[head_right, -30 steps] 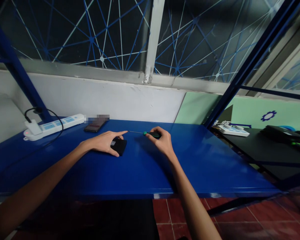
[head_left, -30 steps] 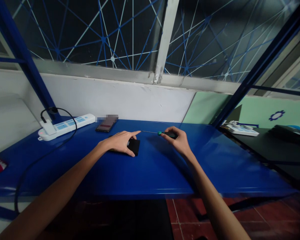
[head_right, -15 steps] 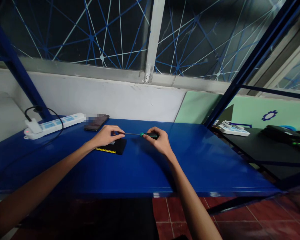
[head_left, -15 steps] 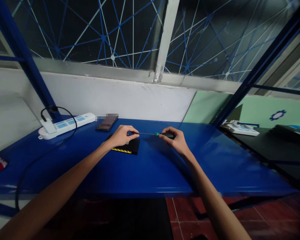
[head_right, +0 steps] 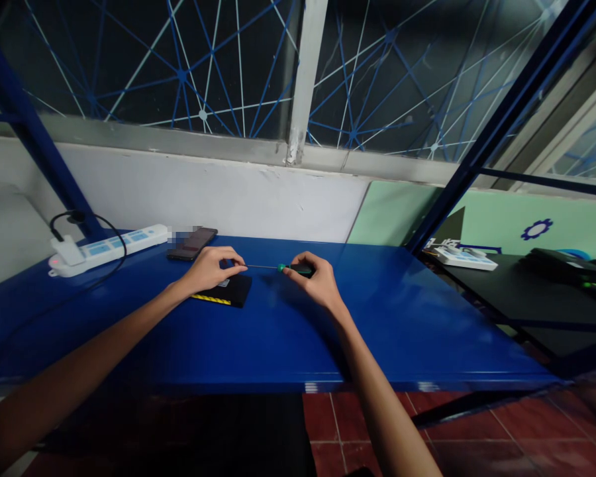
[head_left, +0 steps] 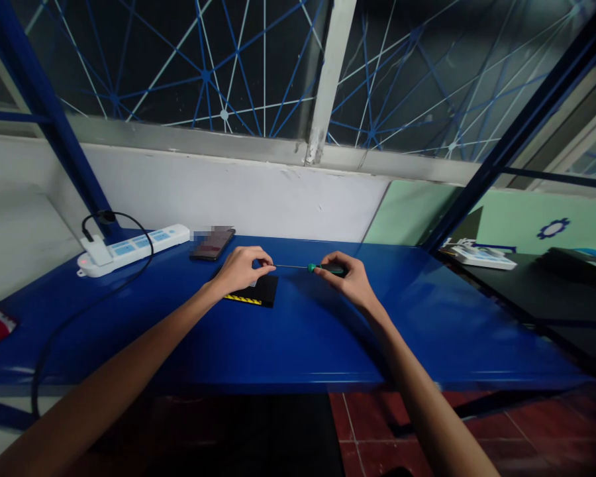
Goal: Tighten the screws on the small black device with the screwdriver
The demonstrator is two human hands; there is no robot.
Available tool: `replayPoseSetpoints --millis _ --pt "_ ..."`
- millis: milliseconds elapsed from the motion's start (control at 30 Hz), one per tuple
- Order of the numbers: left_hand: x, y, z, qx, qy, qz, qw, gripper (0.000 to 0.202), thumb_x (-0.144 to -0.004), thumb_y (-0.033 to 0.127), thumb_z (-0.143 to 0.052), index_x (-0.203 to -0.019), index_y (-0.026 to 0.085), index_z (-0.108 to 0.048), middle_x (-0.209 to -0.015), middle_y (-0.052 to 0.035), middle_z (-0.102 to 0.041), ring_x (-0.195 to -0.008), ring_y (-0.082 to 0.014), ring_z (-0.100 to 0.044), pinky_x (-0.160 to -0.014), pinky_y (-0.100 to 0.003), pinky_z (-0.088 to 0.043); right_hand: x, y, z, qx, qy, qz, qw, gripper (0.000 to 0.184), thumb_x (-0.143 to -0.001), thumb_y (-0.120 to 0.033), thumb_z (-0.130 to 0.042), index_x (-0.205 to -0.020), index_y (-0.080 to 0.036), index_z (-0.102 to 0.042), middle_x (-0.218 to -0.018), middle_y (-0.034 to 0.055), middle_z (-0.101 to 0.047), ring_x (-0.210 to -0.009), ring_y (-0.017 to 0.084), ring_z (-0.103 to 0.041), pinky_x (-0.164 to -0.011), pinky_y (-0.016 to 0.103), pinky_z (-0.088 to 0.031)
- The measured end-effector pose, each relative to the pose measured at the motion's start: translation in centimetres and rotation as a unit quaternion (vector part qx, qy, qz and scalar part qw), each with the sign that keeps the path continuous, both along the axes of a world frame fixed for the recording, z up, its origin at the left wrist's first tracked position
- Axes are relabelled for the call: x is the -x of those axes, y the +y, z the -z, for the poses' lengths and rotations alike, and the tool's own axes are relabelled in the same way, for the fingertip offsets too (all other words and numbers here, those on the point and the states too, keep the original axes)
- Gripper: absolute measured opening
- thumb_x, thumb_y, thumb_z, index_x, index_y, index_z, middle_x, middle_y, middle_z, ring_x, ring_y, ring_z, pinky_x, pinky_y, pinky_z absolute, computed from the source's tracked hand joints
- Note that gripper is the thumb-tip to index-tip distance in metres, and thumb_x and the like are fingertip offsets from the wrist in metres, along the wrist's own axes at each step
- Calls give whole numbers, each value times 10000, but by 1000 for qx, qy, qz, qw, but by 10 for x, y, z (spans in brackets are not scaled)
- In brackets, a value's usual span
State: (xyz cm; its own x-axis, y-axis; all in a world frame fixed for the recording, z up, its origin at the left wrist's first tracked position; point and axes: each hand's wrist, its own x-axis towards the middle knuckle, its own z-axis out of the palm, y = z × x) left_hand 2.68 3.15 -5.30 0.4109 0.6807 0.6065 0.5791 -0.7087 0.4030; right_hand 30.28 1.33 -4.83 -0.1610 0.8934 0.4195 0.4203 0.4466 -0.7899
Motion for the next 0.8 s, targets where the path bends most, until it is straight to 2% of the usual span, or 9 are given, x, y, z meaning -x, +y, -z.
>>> replayPoseSetpoints --millis 467,700,800 --pt "-1 0 2 -45 2 -12 999 116 -859 271 -683 -783 192 -721 -780 -16 -694 -698 -147 -636 -653 -264 -464 3 0 2 -28 -15 2 1000 302 -766 -465 -708 -801 -187 -596 -619 -16 -548 -542 121 -475 -511 250 -351" --pt "-3 -5 -2 -44 -4 -17 999 106 -867 284 -672 -845 199 -731 -777 -5 -692 -681 -133 -625 -630 -254 -459 4 -2 1 -25 -5 5 1000 311 -769 -473 -702 -800 -184 -591 -634 -13 -554 -541 120 -471 -510 250 -353" --pt "-1 -5 -5 -29 6 -24 999 138 -858 316 -684 -932 213 -738 -793 -1 -695 -694 -135 -624 -651 -258 -465 4 -2 1 -26 -5 6 1000 315 -768 -476 -703 -807 -184 -592 -632 -15 -551 -541 119 -473 -510 250 -355"
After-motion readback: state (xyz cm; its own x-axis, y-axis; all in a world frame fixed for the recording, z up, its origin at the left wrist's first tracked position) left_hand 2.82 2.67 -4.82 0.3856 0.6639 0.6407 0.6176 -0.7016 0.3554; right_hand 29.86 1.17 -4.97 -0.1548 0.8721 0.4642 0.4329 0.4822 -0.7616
